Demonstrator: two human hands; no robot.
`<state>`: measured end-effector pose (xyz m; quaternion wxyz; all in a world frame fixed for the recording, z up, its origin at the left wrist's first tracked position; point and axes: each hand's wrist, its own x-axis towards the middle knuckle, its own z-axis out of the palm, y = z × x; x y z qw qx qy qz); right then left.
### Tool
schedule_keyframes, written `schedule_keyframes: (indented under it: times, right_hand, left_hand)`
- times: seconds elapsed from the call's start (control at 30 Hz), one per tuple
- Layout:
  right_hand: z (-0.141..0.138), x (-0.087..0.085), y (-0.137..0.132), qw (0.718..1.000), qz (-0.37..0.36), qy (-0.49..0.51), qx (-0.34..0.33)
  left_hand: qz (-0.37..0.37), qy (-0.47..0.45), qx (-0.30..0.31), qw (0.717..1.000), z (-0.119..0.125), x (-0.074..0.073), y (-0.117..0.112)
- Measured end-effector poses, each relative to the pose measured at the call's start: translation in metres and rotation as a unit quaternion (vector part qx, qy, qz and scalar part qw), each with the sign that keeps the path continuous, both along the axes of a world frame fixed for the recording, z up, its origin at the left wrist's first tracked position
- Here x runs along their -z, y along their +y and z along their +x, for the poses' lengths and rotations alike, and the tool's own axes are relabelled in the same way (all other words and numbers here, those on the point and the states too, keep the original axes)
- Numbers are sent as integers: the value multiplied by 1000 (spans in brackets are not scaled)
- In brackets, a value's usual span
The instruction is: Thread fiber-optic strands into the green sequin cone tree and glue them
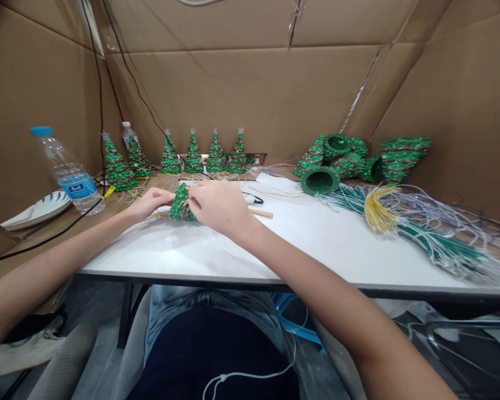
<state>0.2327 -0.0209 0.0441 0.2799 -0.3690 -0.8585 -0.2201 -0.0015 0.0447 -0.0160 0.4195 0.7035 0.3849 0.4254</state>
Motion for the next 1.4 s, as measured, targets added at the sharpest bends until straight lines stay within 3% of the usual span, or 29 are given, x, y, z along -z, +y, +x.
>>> schedule_keyframes:
  times: [0.37, 1.1, 1.4]
  right_hand:
    - [-23, 0, 1, 996, -40, -84, -7]
    - [-28, 13, 8, 994, -50, -90, -24]
    - [-28, 20, 7, 992, -18, -127, -16]
  left_hand:
    - [-4, 3, 16, 1000, -2, 0, 0]
    - [-21, -19, 39, 999, -2, 1, -1]
    - [-15, -9, 29, 999, -1, -1, -3]
